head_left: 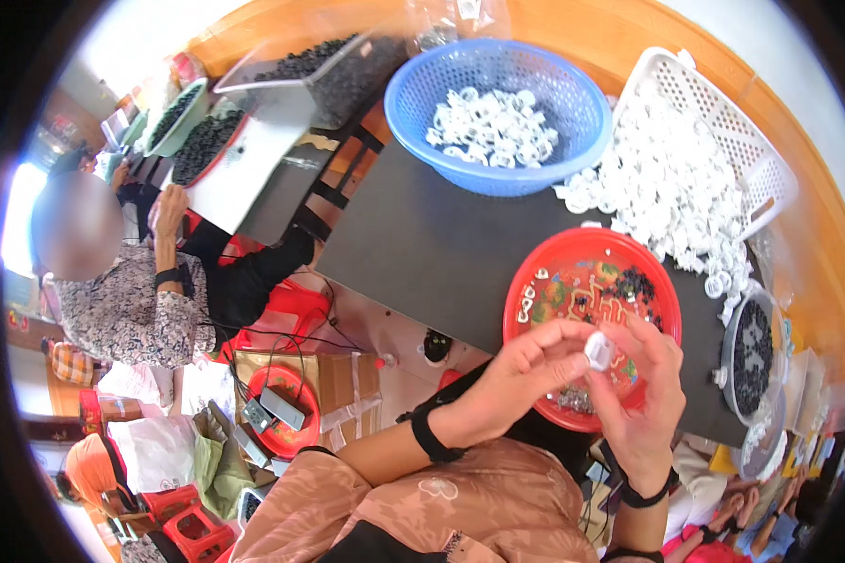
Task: Manually assembling small plastic and metal components at a workbench.
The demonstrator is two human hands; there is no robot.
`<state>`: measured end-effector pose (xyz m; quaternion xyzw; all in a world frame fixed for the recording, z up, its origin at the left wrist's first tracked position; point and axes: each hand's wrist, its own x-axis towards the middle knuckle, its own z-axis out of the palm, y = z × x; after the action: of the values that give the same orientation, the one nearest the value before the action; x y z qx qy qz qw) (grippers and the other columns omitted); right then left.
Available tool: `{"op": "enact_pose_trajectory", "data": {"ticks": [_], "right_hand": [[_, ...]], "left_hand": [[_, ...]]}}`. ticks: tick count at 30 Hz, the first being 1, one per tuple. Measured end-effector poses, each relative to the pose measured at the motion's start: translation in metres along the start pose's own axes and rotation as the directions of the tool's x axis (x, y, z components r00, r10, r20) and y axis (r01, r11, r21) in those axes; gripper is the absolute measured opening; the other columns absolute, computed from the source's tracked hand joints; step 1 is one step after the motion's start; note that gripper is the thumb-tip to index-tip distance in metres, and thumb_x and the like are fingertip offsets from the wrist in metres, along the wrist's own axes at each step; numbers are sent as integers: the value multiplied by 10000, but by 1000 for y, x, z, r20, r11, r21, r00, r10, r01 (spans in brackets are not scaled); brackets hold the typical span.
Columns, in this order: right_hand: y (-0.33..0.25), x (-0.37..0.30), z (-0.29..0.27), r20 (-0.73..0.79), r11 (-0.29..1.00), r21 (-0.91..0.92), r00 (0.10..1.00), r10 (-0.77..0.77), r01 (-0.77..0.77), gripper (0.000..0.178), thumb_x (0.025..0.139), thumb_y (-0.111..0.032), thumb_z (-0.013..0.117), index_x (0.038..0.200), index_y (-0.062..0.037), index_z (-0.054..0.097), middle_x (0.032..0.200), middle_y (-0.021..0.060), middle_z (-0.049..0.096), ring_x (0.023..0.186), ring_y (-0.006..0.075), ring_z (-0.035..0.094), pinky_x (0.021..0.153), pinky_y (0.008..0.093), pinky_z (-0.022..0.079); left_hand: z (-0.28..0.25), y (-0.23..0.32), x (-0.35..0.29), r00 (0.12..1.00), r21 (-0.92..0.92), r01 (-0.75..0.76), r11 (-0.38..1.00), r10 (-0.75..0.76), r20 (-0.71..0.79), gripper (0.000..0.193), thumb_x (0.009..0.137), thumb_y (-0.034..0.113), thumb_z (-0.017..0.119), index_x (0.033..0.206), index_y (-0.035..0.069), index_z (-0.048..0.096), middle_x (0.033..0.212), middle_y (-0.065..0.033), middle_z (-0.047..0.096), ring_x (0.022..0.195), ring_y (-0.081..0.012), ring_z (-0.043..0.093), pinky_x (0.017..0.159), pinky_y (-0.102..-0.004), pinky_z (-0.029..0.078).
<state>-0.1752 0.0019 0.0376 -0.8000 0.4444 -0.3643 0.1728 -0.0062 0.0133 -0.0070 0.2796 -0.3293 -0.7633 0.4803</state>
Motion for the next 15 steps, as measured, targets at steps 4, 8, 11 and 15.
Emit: {"op": "enact_pose_trajectory", "data": {"ticks": [4, 8, 11, 15], "right_hand": [[-12, 18, 17, 23, 999, -6, 999, -36, 36, 591, 720, -26, 792, 1264, -39, 562, 1139, 80, 673, 1040, 251, 590, 910, 370, 421], [-10, 20, 20, 10, 990, 93, 995, 102, -103, 614, 706, -55, 812, 1268, -52, 566, 1135, 100, 668, 1059, 265, 588, 888, 356, 442], [2, 14, 11, -17, 984, 31, 984, 178, -178, 492, 714, -46, 801, 1174, -47, 628, 1120, 114, 677, 1058, 275, 600, 918, 363, 442], [22, -6, -6, -118, 953, -80, 952, 283, -293, 341, 742, -32, 774, 1069, -42, 677, 1124, 124, 675, 1045, 277, 614, 941, 365, 443]], "left_hand": [[-18, 9, -5, 995, -225, 31, 974, -51, -83, 280, 996, 115, 531, 1261, 24, 526, 1229, -69, 598, 1127, -152, 591, 974, -312, 487], [-40, 13, -2, 996, -353, 37, 935, -62, -58, 356, 1006, 209, 495, 1308, 22, 472, 1230, -124, 597, 1149, -211, 596, 1003, -369, 477], [-38, 18, 1, 994, -351, 34, 936, -69, -89, 387, 1008, 230, 477, 1326, 11, 453, 1224, -163, 597, 1115, -214, 608, 989, -364, 478], [-41, 19, 10, 997, -313, 63, 948, -76, -31, 411, 1001, 224, 488, 1338, -7, 443, 1211, -183, 600, 1071, -216, 617, 966, -356, 483]]}}
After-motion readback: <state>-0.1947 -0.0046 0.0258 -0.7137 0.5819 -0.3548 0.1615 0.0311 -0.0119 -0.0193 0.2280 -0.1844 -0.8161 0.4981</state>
